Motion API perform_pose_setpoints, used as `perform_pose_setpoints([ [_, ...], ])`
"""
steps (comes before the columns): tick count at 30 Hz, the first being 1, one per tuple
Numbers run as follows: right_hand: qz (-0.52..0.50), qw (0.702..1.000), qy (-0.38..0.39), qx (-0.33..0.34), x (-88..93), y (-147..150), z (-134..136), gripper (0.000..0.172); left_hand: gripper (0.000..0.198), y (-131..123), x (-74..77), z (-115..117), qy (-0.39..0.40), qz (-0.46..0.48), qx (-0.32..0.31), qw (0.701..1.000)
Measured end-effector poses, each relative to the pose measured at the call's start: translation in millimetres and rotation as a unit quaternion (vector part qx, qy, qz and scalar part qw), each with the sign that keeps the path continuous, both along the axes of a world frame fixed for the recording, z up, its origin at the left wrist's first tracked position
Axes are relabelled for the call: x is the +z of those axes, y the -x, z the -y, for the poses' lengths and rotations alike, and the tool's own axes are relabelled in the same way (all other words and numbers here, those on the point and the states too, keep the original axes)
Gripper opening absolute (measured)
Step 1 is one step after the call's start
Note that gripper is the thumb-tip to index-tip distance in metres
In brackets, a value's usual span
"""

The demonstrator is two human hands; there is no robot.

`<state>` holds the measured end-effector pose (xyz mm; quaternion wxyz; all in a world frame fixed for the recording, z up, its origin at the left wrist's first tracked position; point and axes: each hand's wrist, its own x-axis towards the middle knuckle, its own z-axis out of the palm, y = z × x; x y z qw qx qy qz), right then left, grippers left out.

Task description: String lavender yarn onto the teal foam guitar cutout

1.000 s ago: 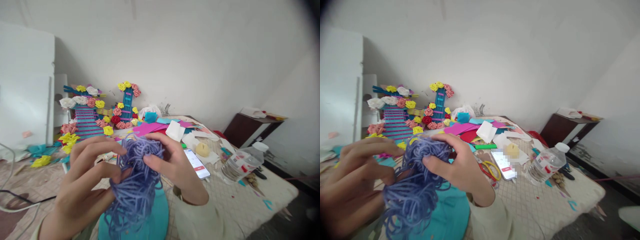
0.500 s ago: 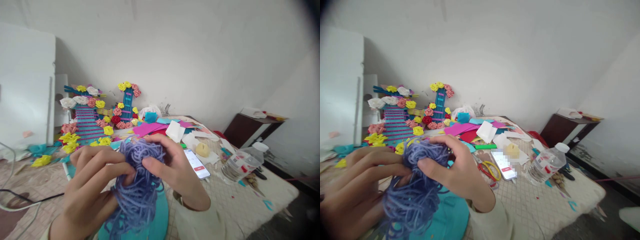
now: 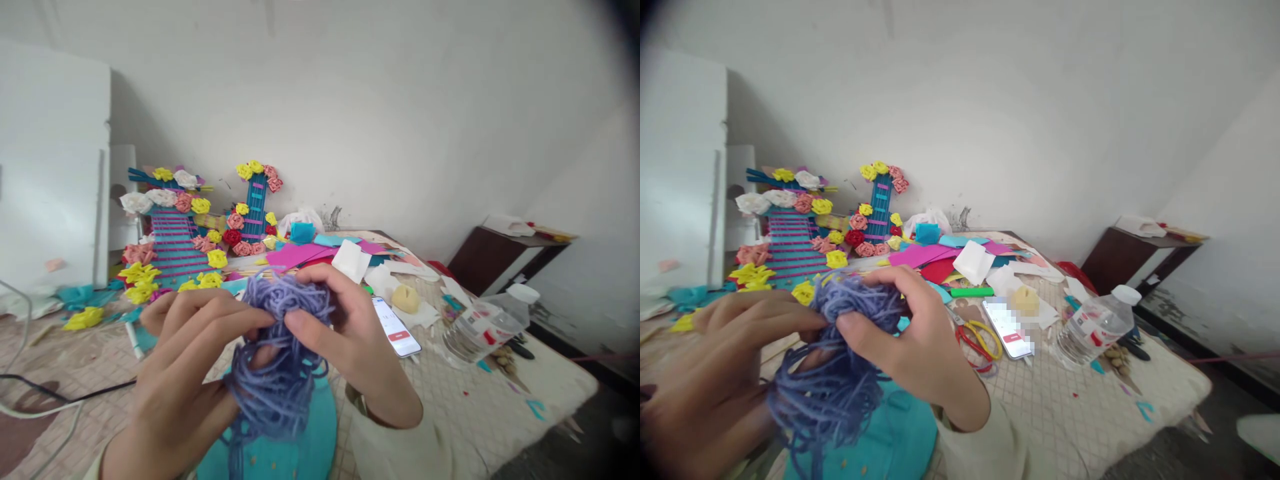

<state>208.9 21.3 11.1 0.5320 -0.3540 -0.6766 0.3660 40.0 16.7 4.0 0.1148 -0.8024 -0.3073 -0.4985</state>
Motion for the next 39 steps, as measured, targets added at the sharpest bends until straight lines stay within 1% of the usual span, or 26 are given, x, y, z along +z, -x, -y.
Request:
perform_pose_setpoints([
  [2,0.008,1.0,-0.011,-0.002,0.0,1,1,0.025,0.016,0,0.6,0,0.006,0.006,-0.003,1.0],
  [5,0.006,1.0,-0.019,0.001,-0.4,2,1,0.019,0.016,1,-1.1,1,0.019,0.014,-0.01,1.0],
  [9,0.0,1.0,0.007,0.008,-1.1,2,0,0.01,0.014,-1,-3.3,1,0.032,0.044,-0.014,0.998],
  [13,-0.026,0.999,0.024,0.014,-1.0,1,-1,0.01,0.017,-3,-3.5,2,0.039,0.043,-0.019,0.998],
  [18,-0.06,0.998,0.032,0.01,-1.0,-4,-4,0.007,0.016,2,-4.7,4,0.034,0.05,-0.062,0.996],
  [22,-0.092,0.994,0.051,0.023,-1.9,-7,-7,0.011,0.018,7,-5.5,5,0.037,0.036,-0.096,0.994],
  [26,-0.081,0.995,0.053,0.028,-1.2,-4,-7,0.011,0.019,5,-6.1,4,0.058,0.058,-0.11,0.991],
  [29,-0.054,0.998,0.026,0.015,-0.7,-2,-6,0.009,0.028,2,-6.3,3,0.063,0.071,-0.078,0.992],
  [31,-0.035,0.999,0.007,0.006,-1.2,0,-6,0.008,0.033,1,-5.7,2,0.045,0.044,-0.042,0.997],
  [34,-0.026,1.0,-0.005,0.007,-2.6,2,-4,0.009,0.031,2,-4.6,1,0.013,0.001,-0.008,1.0],
  [36,-0.045,0.999,0.007,0.02,-2.9,3,-2,0.017,0.03,3,-4.8,0,-0.004,-0.002,0.003,1.0],
  [39,-0.062,0.997,0.022,0.036,-1.9,6,1,0.035,0.029,6,-6.5,-1,-0.025,-0.002,0.016,1.0],
])
